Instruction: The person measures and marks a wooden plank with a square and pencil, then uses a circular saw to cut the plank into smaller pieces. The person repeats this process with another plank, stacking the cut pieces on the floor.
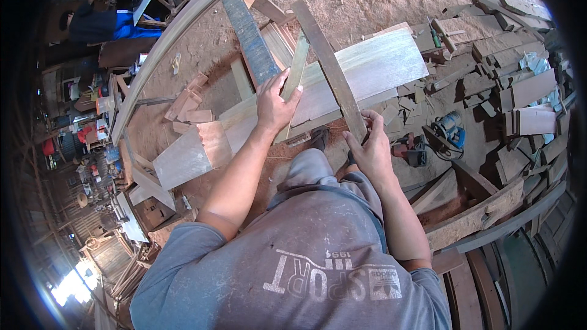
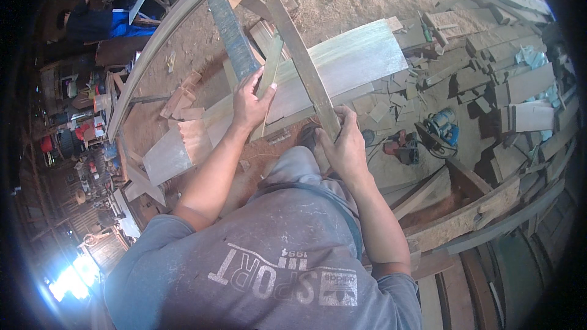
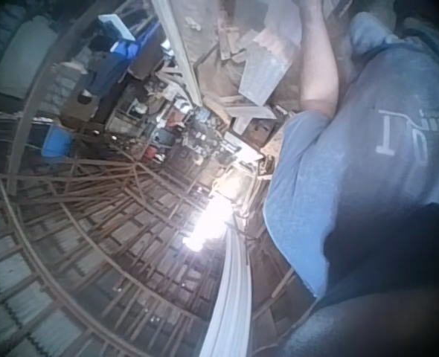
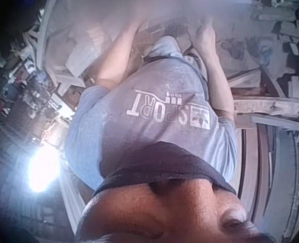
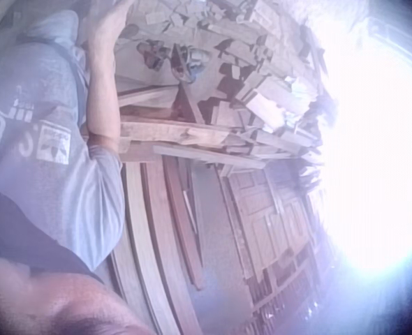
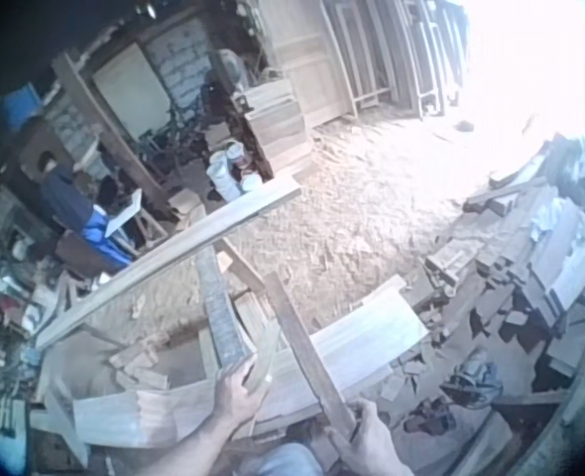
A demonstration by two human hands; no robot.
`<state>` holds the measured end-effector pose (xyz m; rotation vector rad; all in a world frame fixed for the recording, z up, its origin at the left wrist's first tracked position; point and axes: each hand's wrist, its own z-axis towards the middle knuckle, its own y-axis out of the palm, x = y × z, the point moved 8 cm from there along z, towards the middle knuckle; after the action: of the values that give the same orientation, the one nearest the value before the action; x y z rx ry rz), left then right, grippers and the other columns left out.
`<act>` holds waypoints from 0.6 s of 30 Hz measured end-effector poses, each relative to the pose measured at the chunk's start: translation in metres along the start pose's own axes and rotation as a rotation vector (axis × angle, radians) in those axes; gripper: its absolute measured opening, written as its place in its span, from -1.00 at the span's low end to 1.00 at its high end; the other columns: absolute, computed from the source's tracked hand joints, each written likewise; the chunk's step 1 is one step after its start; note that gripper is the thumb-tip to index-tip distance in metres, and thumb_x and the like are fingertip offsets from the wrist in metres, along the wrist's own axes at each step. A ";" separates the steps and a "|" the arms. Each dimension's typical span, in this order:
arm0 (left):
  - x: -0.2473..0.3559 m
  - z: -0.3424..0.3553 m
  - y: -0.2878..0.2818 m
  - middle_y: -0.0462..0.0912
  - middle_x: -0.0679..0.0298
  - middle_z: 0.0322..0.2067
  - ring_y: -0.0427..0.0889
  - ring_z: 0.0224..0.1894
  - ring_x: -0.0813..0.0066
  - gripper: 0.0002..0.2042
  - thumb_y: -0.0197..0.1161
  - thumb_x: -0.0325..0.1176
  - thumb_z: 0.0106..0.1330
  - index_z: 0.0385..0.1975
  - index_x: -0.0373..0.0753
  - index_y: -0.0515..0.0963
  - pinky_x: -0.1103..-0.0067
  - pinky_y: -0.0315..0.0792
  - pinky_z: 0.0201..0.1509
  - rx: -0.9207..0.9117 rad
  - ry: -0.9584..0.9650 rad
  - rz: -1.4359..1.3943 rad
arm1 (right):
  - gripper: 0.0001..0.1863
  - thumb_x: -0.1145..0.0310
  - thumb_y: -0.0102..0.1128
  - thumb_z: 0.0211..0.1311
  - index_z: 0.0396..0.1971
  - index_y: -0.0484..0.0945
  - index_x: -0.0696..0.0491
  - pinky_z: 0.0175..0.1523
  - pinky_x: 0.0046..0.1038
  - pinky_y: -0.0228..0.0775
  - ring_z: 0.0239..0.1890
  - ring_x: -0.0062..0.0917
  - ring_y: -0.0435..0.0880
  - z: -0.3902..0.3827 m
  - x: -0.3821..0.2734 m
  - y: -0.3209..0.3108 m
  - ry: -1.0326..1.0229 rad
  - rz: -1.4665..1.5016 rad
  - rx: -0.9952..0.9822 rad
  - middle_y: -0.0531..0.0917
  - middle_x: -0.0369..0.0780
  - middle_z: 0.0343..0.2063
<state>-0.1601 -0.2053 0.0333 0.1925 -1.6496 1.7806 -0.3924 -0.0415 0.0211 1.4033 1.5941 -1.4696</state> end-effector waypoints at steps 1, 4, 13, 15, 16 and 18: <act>0.001 0.000 0.000 0.77 -0.14 0.08 0.76 0.16 -0.08 -0.50 0.51 -0.27 0.35 0.22 -0.40 0.65 0.22 0.58 0.29 0.001 0.000 0.003 | -0.32 0.34 0.52 0.33 0.32 0.32 0.15 0.22 -0.11 0.60 0.17 0.03 0.74 0.000 -0.001 -0.001 0.006 0.002 -0.005 0.68 0.12 0.13; 0.002 0.000 -0.001 0.77 -0.14 0.08 0.75 0.16 -0.08 -0.49 0.51 -0.26 0.36 0.23 -0.39 0.64 0.22 0.58 0.29 0.000 -0.006 0.007 | -0.32 0.34 0.52 0.34 0.31 0.32 0.15 0.24 -0.11 0.59 0.17 0.04 0.74 0.000 0.002 0.001 0.003 0.013 -0.004 0.67 0.12 0.13; 0.001 -0.001 0.000 0.77 -0.12 0.07 0.74 0.14 -0.09 -0.49 0.51 -0.23 0.35 0.22 -0.37 0.64 0.19 0.56 0.28 0.010 0.018 0.041 | -0.33 0.35 0.52 0.31 0.30 0.35 0.17 0.24 -0.11 0.58 0.17 0.03 0.73 0.001 -0.002 -0.001 -0.030 0.003 0.019 0.67 0.11 0.10; 0.001 -0.002 0.000 0.77 -0.11 0.06 0.74 0.13 -0.10 -0.49 0.51 -0.22 0.35 0.22 -0.37 0.64 0.16 0.55 0.27 0.020 0.029 0.059 | -0.31 0.35 0.54 0.30 0.31 0.34 0.17 0.25 -0.12 0.57 0.16 0.01 0.73 0.001 -0.002 -0.001 -0.029 -0.002 0.020 0.69 0.11 0.07; 0.002 -0.002 0.000 0.76 -0.11 0.06 0.73 0.14 -0.11 -0.49 0.50 -0.21 0.37 0.23 -0.36 0.63 0.16 0.53 0.28 0.014 0.027 0.070 | -0.29 0.36 0.56 0.30 0.32 0.32 0.15 0.26 -0.13 0.56 0.15 -0.01 0.73 0.002 -0.001 -0.001 -0.026 -0.008 0.020 0.70 0.11 0.04; 0.004 -0.001 0.001 0.75 -0.10 0.08 0.71 0.16 -0.11 -0.48 0.47 -0.18 0.39 0.25 -0.35 0.61 0.14 0.50 0.30 0.000 0.023 0.093 | -0.29 0.34 0.57 0.30 0.32 0.33 0.15 0.23 -0.15 0.57 0.12 -0.04 0.75 0.002 0.000 -0.002 -0.029 -0.016 0.025 0.71 0.09 0.01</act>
<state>-0.1634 -0.2025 0.0344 0.0964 -1.6658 1.8445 -0.3949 -0.0432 0.0210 1.3799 1.5771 -1.5177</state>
